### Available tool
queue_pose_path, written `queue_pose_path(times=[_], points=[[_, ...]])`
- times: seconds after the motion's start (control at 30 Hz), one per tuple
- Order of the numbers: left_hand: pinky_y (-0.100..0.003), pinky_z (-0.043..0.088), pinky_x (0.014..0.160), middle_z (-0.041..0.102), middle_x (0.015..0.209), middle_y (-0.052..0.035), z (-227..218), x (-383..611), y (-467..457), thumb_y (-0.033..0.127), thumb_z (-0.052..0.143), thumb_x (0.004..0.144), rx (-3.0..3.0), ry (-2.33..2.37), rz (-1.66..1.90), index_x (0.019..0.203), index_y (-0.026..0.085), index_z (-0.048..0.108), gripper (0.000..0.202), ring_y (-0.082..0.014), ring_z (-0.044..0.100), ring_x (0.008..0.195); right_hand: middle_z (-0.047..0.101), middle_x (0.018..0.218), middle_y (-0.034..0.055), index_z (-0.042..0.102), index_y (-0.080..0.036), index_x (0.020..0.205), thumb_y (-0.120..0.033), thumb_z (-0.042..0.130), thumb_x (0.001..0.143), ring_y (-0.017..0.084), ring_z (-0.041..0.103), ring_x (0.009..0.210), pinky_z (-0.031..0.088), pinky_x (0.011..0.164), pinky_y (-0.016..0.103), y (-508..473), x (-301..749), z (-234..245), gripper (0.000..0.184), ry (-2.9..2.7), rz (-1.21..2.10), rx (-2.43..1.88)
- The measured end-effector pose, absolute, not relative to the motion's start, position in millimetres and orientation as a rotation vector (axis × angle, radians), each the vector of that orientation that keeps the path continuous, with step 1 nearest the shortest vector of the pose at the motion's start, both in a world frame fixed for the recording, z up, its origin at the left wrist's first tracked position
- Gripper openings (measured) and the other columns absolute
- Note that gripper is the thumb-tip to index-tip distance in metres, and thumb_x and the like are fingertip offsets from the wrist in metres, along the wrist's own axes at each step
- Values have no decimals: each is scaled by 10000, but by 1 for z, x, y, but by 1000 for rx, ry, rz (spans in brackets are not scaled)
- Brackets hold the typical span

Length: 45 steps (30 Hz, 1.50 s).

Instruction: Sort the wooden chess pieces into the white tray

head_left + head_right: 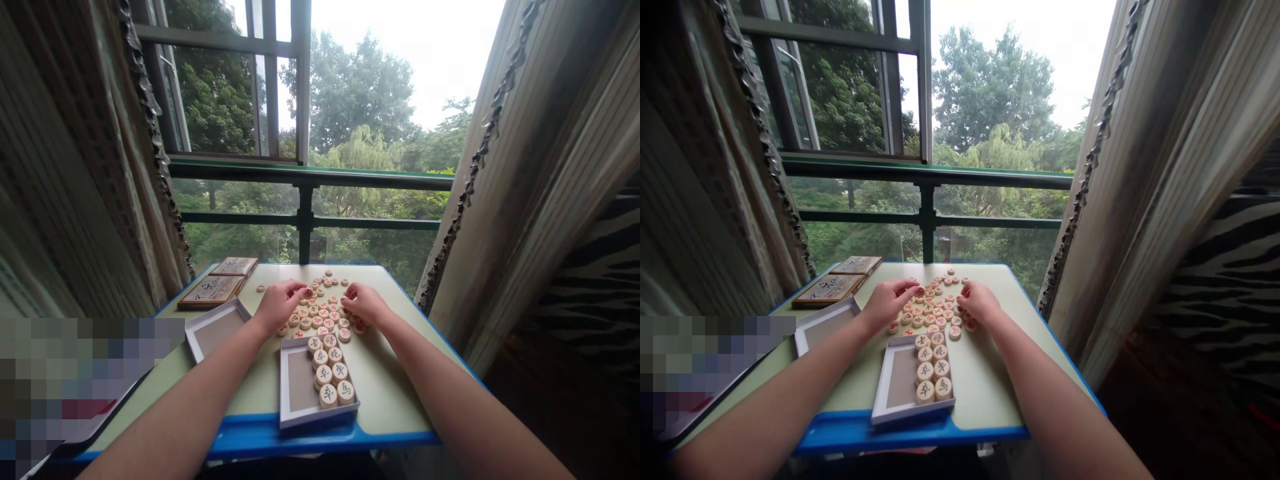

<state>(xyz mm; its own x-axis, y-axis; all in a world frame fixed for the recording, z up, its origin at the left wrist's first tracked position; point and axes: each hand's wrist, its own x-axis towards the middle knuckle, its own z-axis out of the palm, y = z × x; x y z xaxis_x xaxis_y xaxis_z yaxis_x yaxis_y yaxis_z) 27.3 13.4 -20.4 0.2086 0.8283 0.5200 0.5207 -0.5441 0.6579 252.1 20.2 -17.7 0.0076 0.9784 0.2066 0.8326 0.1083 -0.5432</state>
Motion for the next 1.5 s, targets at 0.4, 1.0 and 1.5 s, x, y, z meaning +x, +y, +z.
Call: queue_pose_path(times=[0.4, 1.0, 1.5], points=[[-242, 425, 576, 699, 783, -63, -12, 30, 6, 466, 695, 643, 1551, 1019, 1235, 843, 130, 684, 391, -123, 558, 621, 636, 744, 17, 616, -139, 810, -330, 746, 624, 126, 604, 677, 503, 602, 259, -14, 197, -13, 297, -1442, 1148, -900], [-225, 391, 524, 654, 715, -37, -16, 24, 20, 393, 638, 685, 1505, 1102, 1408, 797, 130, 651, 286, -97, 496, 559, 693, 776, 18, 713, -216, 823, -258, 716, 715, 180, 533, 859, 404, 789, 300, -40, 182, -11, 116, -2424, 385, -875], [-235, 391, 531, 677, 734, -52, -13, 25, 18, 402, 644, 676, 1533, 1064, 1403, 792, 119, 664, 306, -99, 490, 553, 635, 730, 35, 742, -229, 791, -366, 703, 727, 169, 466, 754, 360, 757, 302, -40, 176, -17, 156, -2564, 78, -844]])
